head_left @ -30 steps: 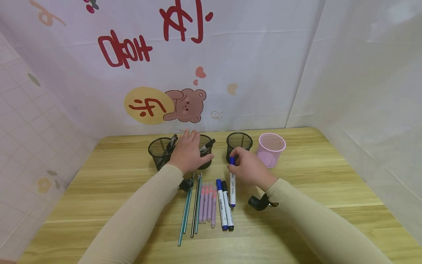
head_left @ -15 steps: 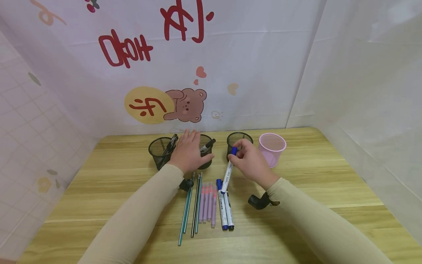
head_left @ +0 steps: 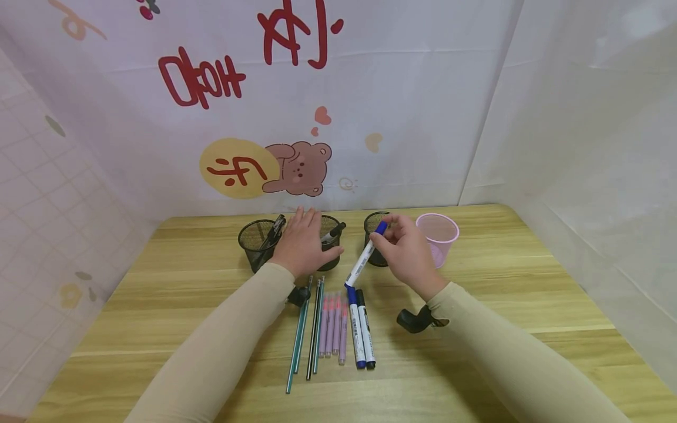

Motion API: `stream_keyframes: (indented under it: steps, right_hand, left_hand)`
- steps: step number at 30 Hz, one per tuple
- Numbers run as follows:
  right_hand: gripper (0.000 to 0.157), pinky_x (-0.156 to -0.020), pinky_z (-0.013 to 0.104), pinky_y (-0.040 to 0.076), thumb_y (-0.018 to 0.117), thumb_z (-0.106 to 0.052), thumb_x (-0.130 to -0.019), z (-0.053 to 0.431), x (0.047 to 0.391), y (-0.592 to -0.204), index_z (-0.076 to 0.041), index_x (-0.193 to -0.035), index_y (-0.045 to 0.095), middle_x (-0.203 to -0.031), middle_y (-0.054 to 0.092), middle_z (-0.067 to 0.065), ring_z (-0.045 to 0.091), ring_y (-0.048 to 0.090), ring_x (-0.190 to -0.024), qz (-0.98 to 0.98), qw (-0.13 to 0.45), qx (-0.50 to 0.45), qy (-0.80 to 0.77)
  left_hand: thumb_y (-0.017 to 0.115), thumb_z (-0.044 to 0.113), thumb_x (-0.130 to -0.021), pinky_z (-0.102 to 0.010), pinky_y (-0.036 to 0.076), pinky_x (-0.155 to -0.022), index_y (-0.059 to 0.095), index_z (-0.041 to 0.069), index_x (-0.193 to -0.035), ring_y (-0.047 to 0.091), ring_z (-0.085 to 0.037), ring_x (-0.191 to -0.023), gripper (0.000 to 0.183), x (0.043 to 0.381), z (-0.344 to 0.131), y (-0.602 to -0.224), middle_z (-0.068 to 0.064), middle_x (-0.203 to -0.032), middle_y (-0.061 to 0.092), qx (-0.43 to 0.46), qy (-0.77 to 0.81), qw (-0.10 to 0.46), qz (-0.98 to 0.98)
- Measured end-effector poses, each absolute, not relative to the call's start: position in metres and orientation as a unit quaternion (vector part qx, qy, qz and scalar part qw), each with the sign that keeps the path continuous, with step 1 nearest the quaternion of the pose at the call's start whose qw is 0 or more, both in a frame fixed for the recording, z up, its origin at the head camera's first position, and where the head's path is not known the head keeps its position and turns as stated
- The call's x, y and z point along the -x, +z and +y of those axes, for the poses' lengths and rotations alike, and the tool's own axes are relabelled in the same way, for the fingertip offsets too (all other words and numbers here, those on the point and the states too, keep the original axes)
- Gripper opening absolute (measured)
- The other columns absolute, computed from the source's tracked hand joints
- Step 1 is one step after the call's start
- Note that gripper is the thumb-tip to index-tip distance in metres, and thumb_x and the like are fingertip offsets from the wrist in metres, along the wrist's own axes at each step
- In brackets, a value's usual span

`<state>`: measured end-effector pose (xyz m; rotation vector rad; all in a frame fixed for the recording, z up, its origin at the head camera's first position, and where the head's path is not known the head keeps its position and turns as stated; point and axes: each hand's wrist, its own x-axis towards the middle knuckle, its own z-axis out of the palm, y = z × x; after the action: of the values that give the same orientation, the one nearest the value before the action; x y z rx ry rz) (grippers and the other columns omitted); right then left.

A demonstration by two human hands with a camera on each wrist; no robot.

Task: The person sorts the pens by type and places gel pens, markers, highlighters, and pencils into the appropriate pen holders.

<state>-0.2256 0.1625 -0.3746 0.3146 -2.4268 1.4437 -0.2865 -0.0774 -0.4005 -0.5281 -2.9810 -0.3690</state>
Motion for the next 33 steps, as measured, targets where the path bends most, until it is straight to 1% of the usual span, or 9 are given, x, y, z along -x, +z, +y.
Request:
stream_keyframes:
  steps: [3, 6, 11, 15, 18, 22, 27, 29, 33]
  right_hand:
    - [0.029, -0.056, 0.022, 0.048, 0.075, -0.011, -0.097, 0.1620, 0.2252, -0.3722, -0.002, -0.120, 0.059, -0.083, 0.072, 0.014, 0.018, 0.062, -0.070, -0.835, 0.158, -0.101, 0.517]
    - [0.031, -0.057, 0.021, 0.049, 0.074, -0.012, -0.099, 0.1614, 0.2254, -0.3708, -0.002, -0.123, 0.058, -0.087, 0.074, 0.017, 0.015, 0.062, -0.071, -0.826, 0.159, -0.091, 0.532]
    - [0.034, -0.062, 0.019, 0.051, 0.070, -0.010, -0.101, 0.1605, 0.2272, -0.3706, -0.001, -0.129, 0.055, -0.092, 0.072, 0.020, 0.010, 0.059, -0.070, -0.800, 0.166, -0.079, 0.571]
    - [0.033, -0.064, 0.018, 0.054, 0.069, -0.009, -0.102, 0.1599, 0.2289, -0.3712, 0.001, -0.129, 0.053, -0.093, 0.071, 0.022, 0.008, 0.059, -0.069, -0.775, 0.183, -0.075, 0.600]
    - [0.033, -0.063, 0.019, 0.054, 0.068, -0.010, -0.102, 0.1594, 0.2295, -0.3716, -0.001, -0.130, 0.053, -0.094, 0.072, 0.023, 0.009, 0.060, -0.068, -0.762, 0.199, -0.074, 0.611]
    - [0.033, -0.059, 0.020, 0.052, 0.069, -0.007, -0.101, 0.1579, 0.2299, -0.3717, -0.002, -0.129, 0.053, -0.091, 0.070, 0.023, 0.010, 0.058, -0.065, -0.747, 0.223, -0.076, 0.622]
    - [0.031, -0.058, 0.019, 0.054, 0.068, -0.005, -0.101, 0.1558, 0.2300, -0.3712, -0.003, -0.127, 0.052, -0.091, 0.070, 0.026, 0.008, 0.058, -0.063, -0.733, 0.240, -0.073, 0.632]
    - [0.031, -0.059, 0.020, 0.055, 0.068, -0.005, -0.101, 0.1552, 0.2302, -0.3711, -0.003, -0.127, 0.051, -0.093, 0.071, 0.026, 0.010, 0.059, -0.063, -0.731, 0.243, -0.068, 0.634]
    - [0.030, -0.058, 0.020, 0.056, 0.068, -0.006, -0.101, 0.1538, 0.2312, -0.3713, -0.005, -0.126, 0.051, -0.094, 0.072, 0.024, 0.022, 0.062, -0.064, -0.726, 0.246, -0.056, 0.640]
  left_hand:
    - [0.058, 0.075, -0.094, -0.055, 0.012, -0.134, 0.029, 0.004, -0.165, 0.010, -0.042, -0.164, 0.105, 0.2867, -0.0773, -0.4003, -0.019, -0.173, 0.027, 0.172, -0.120, 0.046, -0.977]
    - [0.058, 0.075, -0.093, -0.055, 0.013, -0.134, 0.029, 0.004, -0.165, 0.011, -0.042, -0.164, 0.105, 0.2861, -0.0771, -0.3996, -0.019, -0.173, 0.027, 0.172, -0.118, 0.046, -0.977]
    - [0.059, 0.075, -0.093, -0.056, 0.013, -0.133, 0.029, 0.003, -0.165, 0.011, -0.042, -0.164, 0.105, 0.2859, -0.0768, -0.3990, -0.019, -0.173, 0.027, 0.171, -0.119, 0.043, -0.977]
    - [0.060, 0.073, -0.094, -0.054, 0.012, -0.134, 0.029, 0.003, -0.165, 0.009, -0.041, -0.164, 0.104, 0.2863, -0.0765, -0.3993, -0.019, -0.173, 0.027, 0.171, -0.123, 0.040, -0.977]
    - [0.062, 0.071, -0.094, -0.054, 0.012, -0.134, 0.029, 0.003, -0.165, 0.009, -0.041, -0.164, 0.104, 0.2861, -0.0764, -0.3992, -0.019, -0.173, 0.027, 0.171, -0.126, 0.040, -0.976]
    - [0.062, 0.069, -0.094, -0.054, 0.013, -0.134, 0.029, 0.003, -0.165, 0.011, -0.041, -0.164, 0.102, 0.2851, -0.0765, -0.3987, -0.018, -0.173, 0.028, 0.170, -0.126, 0.041, -0.976]
    - [0.064, 0.067, -0.094, -0.053, 0.014, -0.134, 0.031, 0.003, -0.163, 0.012, -0.042, -0.164, 0.100, 0.2844, -0.0764, -0.3984, -0.017, -0.172, 0.030, 0.173, -0.125, 0.043, -0.976]
    - [0.064, 0.068, -0.093, -0.053, 0.014, -0.134, 0.031, 0.003, -0.164, 0.012, -0.041, -0.164, 0.101, 0.2841, -0.0765, -0.3983, -0.017, -0.172, 0.029, 0.173, -0.124, 0.043, -0.976]
    - [0.064, 0.070, -0.093, -0.054, 0.013, -0.134, 0.028, 0.003, -0.165, 0.010, -0.041, -0.164, 0.104, 0.2843, -0.0767, -0.3988, -0.018, -0.173, 0.027, 0.172, -0.125, 0.041, -0.976]
